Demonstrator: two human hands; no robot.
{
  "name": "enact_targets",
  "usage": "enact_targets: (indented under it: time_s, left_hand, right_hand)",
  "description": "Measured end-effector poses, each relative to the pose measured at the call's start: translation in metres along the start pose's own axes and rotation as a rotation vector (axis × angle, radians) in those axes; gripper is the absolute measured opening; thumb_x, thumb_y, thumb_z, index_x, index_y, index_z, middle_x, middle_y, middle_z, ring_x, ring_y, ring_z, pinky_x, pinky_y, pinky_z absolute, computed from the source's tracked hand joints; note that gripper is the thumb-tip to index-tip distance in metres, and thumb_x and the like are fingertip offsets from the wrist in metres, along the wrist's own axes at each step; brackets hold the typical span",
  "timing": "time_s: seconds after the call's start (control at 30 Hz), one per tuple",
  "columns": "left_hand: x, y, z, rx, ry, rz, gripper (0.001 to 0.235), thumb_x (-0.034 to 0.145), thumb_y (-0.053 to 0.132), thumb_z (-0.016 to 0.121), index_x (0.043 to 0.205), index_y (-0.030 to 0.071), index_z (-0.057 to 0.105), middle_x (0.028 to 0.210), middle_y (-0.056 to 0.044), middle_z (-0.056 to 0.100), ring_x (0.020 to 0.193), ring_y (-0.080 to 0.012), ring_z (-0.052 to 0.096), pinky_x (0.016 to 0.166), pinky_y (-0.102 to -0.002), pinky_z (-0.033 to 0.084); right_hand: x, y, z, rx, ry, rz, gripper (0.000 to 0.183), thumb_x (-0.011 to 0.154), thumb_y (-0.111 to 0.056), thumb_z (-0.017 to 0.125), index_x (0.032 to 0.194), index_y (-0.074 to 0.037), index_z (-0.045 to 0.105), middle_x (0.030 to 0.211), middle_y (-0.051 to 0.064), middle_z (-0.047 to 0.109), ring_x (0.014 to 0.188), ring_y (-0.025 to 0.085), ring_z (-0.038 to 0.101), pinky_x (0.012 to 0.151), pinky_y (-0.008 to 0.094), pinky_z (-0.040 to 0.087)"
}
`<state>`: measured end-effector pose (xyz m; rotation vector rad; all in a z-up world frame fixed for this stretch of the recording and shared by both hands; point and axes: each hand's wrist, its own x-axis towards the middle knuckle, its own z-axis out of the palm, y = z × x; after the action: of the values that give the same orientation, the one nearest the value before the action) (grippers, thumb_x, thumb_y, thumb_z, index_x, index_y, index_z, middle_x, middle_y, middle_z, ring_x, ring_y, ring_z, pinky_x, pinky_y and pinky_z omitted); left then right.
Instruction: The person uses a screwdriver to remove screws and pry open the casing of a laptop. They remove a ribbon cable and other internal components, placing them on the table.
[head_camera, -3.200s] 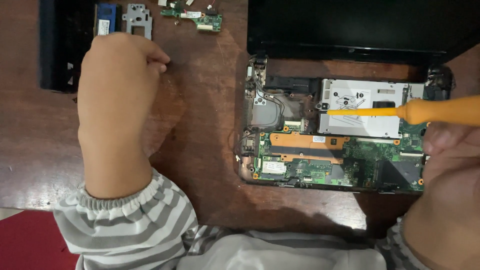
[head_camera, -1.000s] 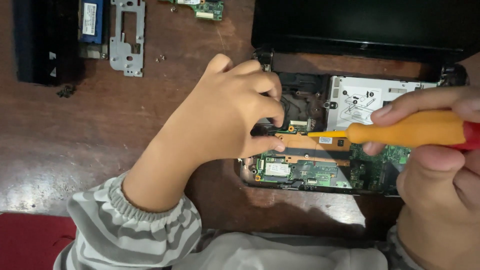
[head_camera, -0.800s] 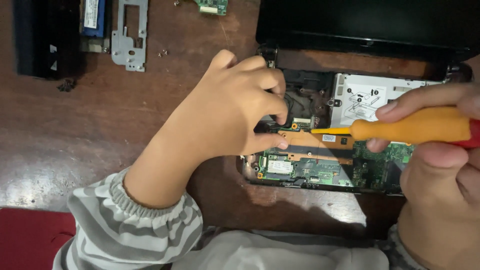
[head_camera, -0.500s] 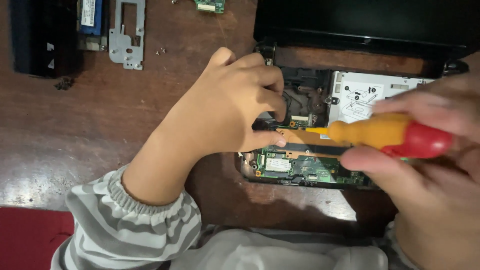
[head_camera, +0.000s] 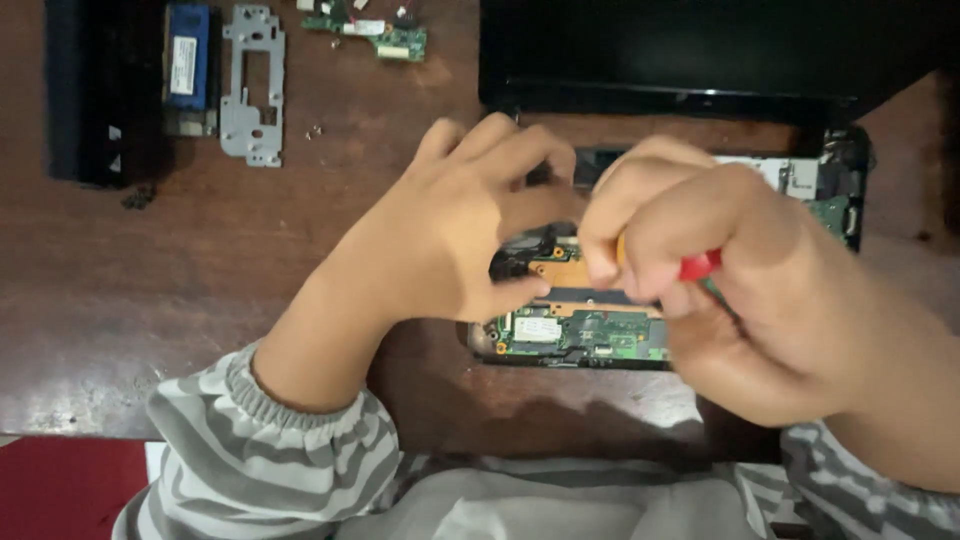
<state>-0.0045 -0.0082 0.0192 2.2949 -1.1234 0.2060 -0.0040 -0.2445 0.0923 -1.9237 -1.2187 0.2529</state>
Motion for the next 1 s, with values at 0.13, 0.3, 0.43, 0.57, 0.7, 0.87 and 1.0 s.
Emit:
enact_targets:
  time_s: [0.13, 0.3, 0.43, 0.57, 0.7, 0.87, 1.0]
  left_hand:
    - [0.001, 0.002, 0.006, -0.023, 0.016, 0.016, 0.021, 0.084, 0.035, 0.072, 0.1, 0.021, 0.074, 0.125, -0.007, 0.049, 0.11, -0.0347, 0.045, 0.08, -0.05, 0.031]
    - [0.004, 0.0, 0.01, -0.044, 0.016, 0.026, 0.025, 0.091, 0.044, 0.067, 0.093, 0.023, 0.08, 0.127, -0.01, 0.051, 0.112, -0.0356, 0.045, 0.078, -0.053, 0.028]
    - [0.006, 0.001, 0.008, -0.081, -0.042, -0.028, 0.011, 0.086, 0.037, 0.075, 0.091, 0.028, 0.077, 0.128, -0.003, 0.052, 0.117, -0.0329, 0.046, 0.083, -0.053, 0.028]
    - [0.004, -0.002, 0.011, -0.089, -0.089, -0.037, 0.025, 0.083, 0.037, 0.077, 0.105, 0.025, 0.074, 0.131, -0.006, 0.05, 0.119, -0.0361, 0.043, 0.085, -0.055, 0.028]
    - [0.005, -0.002, 0.009, -0.085, -0.062, -0.029, 0.021, 0.083, 0.039, 0.075, 0.089, 0.019, 0.076, 0.13, -0.005, 0.052, 0.116, -0.0345, 0.046, 0.083, -0.055, 0.028]
    - [0.006, -0.001, 0.007, -0.098, -0.061, -0.015, 0.017, 0.086, 0.037, 0.08, 0.088, 0.021, 0.075, 0.128, -0.003, 0.052, 0.116, -0.0327, 0.046, 0.084, -0.053, 0.028]
    - [0.005, 0.001, 0.006, -0.084, -0.067, -0.022, 0.013, 0.084, 0.034, 0.082, 0.087, 0.025, 0.073, 0.127, 0.0, 0.052, 0.116, -0.0321, 0.046, 0.086, -0.055, 0.028]
  right_hand:
    - [0.017, -0.01, 0.005, 0.176, 0.132, -0.103, 0.005, 0.089, -0.015, 0.039, 0.085, -0.013, 0.041, 0.085, 0.009, 0.051, 0.079, 0.023, 0.05, 0.079, 0.037, 0.041]
    - [0.027, -0.012, -0.002, 0.037, 0.182, -0.112, 0.058, 0.107, -0.042, 0.021, 0.065, -0.009, 0.044, 0.083, 0.011, 0.043, 0.076, 0.023, 0.043, 0.078, 0.037, 0.036]
    - [0.02, -0.009, -0.017, 0.115, 0.103, 0.079, 0.051, 0.106, -0.039, 0.026, 0.094, -0.01, 0.066, 0.091, 0.008, 0.041, 0.082, 0.016, 0.047, 0.072, 0.025, 0.045]
    - [0.018, -0.001, -0.031, 0.146, -0.052, 0.094, 0.054, 0.105, -0.042, 0.028, 0.126, -0.008, 0.064, 0.105, 0.009, 0.054, 0.089, 0.015, 0.062, 0.081, 0.025, 0.054]
    - [0.015, -0.002, -0.033, 0.272, -0.063, 0.119, 0.032, 0.1, -0.033, 0.046, 0.114, -0.008, 0.058, 0.109, 0.003, 0.064, 0.1, 0.017, 0.065, 0.086, 0.028, 0.054]
    - [0.012, -0.008, -0.031, 0.257, -0.062, 0.158, 0.022, 0.096, -0.026, 0.052, 0.106, -0.008, 0.061, 0.101, 0.005, 0.068, 0.08, 0.012, 0.07, 0.075, 0.024, 0.059]
    - [0.011, -0.012, -0.026, 0.273, -0.031, 0.159, 0.021, 0.097, -0.024, 0.049, 0.104, -0.007, 0.061, 0.095, 0.004, 0.065, 0.075, 0.011, 0.066, 0.071, 0.023, 0.057]
